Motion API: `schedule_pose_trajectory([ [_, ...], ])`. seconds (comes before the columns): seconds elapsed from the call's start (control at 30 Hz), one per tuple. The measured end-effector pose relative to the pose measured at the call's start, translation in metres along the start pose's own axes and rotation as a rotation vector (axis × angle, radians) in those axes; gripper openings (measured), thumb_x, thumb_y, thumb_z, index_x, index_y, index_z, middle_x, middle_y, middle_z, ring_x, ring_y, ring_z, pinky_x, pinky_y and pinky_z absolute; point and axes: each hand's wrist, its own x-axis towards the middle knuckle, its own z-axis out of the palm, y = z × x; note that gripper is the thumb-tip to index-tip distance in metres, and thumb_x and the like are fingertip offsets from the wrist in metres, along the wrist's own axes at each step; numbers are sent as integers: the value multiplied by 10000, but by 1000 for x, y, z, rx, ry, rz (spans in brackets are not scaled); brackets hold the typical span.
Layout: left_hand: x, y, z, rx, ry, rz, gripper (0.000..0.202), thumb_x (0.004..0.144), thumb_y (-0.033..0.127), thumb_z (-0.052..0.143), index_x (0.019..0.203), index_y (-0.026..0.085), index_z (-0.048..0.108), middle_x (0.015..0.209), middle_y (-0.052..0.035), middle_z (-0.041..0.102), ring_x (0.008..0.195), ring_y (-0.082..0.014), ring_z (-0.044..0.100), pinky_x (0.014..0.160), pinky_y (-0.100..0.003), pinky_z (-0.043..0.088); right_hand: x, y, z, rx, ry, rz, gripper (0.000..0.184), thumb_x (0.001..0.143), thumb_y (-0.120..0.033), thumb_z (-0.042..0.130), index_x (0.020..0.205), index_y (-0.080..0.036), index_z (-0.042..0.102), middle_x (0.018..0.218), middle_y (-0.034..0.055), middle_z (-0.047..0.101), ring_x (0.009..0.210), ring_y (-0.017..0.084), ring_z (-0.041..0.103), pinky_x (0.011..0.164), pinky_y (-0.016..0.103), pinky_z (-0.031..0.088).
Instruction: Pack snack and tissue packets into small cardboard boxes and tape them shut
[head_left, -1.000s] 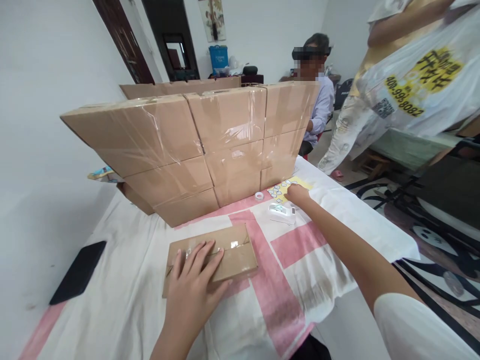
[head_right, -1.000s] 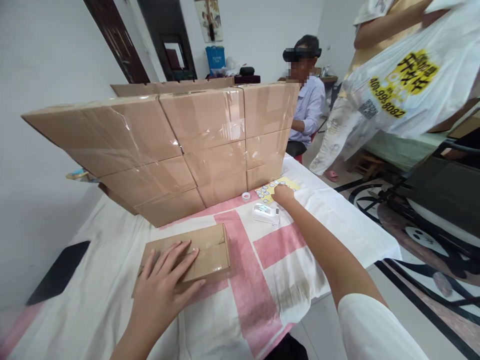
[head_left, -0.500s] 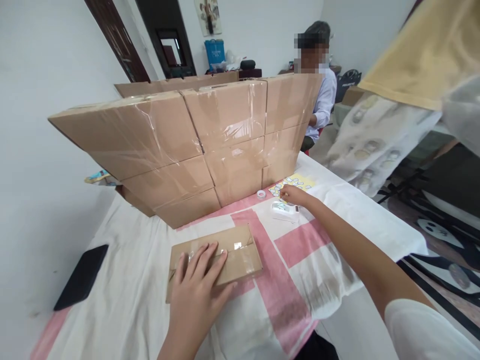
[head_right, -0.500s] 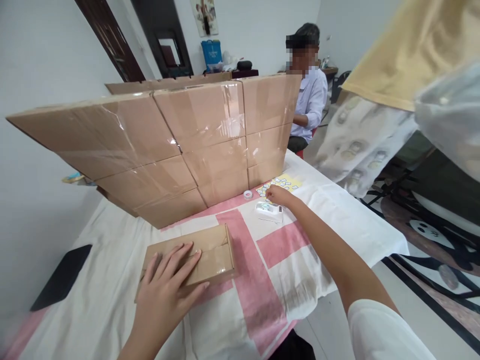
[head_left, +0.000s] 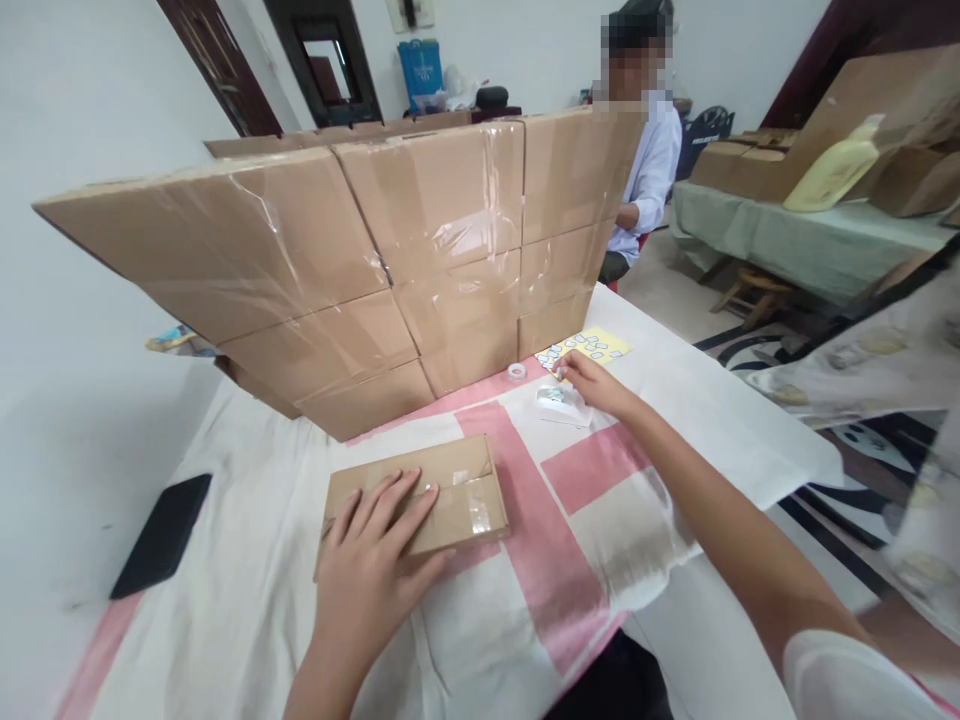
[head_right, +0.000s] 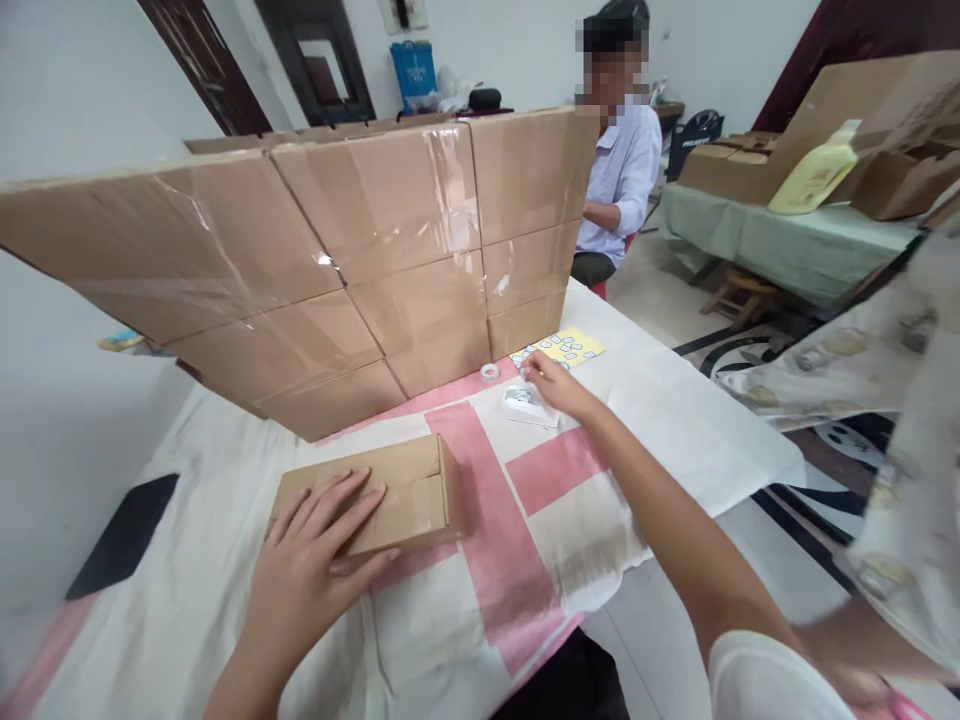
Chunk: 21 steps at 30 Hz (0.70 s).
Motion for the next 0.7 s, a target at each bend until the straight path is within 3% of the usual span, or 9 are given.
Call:
schedule_pose_trajectory([
  [0.13,-6,-21,-5,-89,-39,11,585,890,521,690,1426,319,575,1481,-72,611,1336,-318,590,1159,-514,398,-59,-43,50,524,-180,-233,265,1025,-474,520,955,-219,515,986,37,598,893,169,558,833,312,471],
  [0.2,-9,-31,-8,-133,-72,17,590,893,521,691,1437,333,563,1497,-72,594,1349,-320,579,1168,-525,399,-79,-57,79,751,-338,-239,338,977,-535,617,932,-216,515,929,17,578,848,158,550,804,306,460],
  [0.3,-10,-36,-12,-174,-106,12,568,906,507,678,1437,349,555,1504,-73,583,1347,-323,579,1155,-535,416,-94,-66,108,916,-525,-191,404,916,-573,700,935,-203,538,916,5,572,813,142,553,782,296,443],
  [0.7,-4,-22,-9,-135,-117,13,546,920,452,658,1438,330,539,1503,-90,574,1369,-342,552,1176,-558,383,-104,-62,137,1071,-555,48,545,735,-663,823,824,-189,569,778,-19,621,715,124,559,715,275,424],
])
